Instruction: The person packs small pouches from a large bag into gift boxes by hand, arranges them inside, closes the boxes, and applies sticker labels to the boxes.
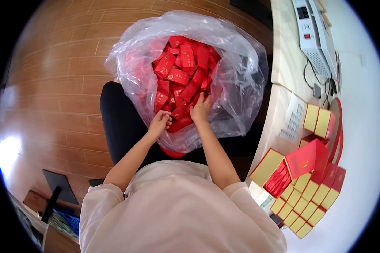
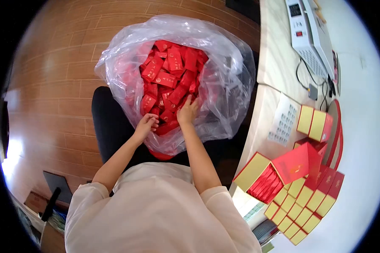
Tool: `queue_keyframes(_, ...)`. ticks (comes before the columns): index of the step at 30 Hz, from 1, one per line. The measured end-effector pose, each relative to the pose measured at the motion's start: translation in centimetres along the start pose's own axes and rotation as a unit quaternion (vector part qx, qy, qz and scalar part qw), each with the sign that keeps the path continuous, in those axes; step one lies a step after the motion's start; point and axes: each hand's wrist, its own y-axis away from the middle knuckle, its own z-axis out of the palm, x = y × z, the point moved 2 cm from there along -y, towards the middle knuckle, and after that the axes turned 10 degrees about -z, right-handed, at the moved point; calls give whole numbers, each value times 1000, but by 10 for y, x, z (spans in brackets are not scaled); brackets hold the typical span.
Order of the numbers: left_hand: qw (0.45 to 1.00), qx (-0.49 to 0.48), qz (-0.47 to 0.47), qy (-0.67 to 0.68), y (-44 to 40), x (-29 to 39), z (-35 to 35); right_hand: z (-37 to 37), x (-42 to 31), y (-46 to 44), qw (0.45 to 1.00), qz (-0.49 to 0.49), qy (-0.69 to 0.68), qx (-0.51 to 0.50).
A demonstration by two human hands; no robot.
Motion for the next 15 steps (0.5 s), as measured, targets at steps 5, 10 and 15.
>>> queue_keyframes(5, 999, -25, -12, -22, -11, -5, 4, -15, 23, -10, 970, 187, 49, -149)
queue_keyframes(10, 999, -40, -18, -20, -18, -8, 7, -10, 52, -5, 978, 134, -9, -162)
queue_keyframes(15, 998, -43, -18, -35, -16, -7, 8, -5, 42, -2, 985, 59, -7, -162)
